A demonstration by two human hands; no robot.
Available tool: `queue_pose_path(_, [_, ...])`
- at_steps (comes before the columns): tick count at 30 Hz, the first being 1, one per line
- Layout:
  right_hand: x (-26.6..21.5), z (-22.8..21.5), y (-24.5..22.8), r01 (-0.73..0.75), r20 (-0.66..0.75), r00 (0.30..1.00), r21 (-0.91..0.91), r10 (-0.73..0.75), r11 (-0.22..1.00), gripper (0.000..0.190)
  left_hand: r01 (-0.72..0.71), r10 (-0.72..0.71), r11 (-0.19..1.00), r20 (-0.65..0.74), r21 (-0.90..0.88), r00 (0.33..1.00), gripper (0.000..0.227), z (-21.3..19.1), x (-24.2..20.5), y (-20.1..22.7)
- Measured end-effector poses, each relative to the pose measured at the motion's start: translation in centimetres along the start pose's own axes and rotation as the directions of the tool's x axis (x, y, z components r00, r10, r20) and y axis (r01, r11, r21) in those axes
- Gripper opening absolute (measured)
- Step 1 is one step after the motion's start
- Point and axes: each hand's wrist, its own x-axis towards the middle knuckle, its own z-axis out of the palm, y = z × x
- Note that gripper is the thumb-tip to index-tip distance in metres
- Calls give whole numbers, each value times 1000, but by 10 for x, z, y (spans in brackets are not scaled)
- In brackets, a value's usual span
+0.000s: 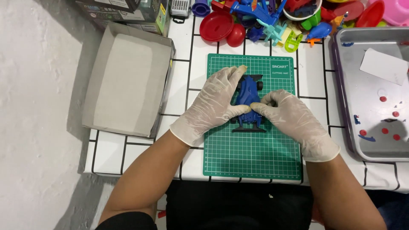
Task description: The person assembles a toy car chassis on a green cutting mat. They attach a blue cylindrical battery to the black frame, secure it with a black plastic cover, and then place a blue car body shell over the assembly. Finally, they attach small red circular pieces to the rear of the car.
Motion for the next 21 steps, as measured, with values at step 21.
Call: queue_pose_path(21, [12, 27, 13, 108, -73, 994, 597, -81, 795, 36, -88, 63, 971, -119, -221, 991, 114, -23, -11, 6])
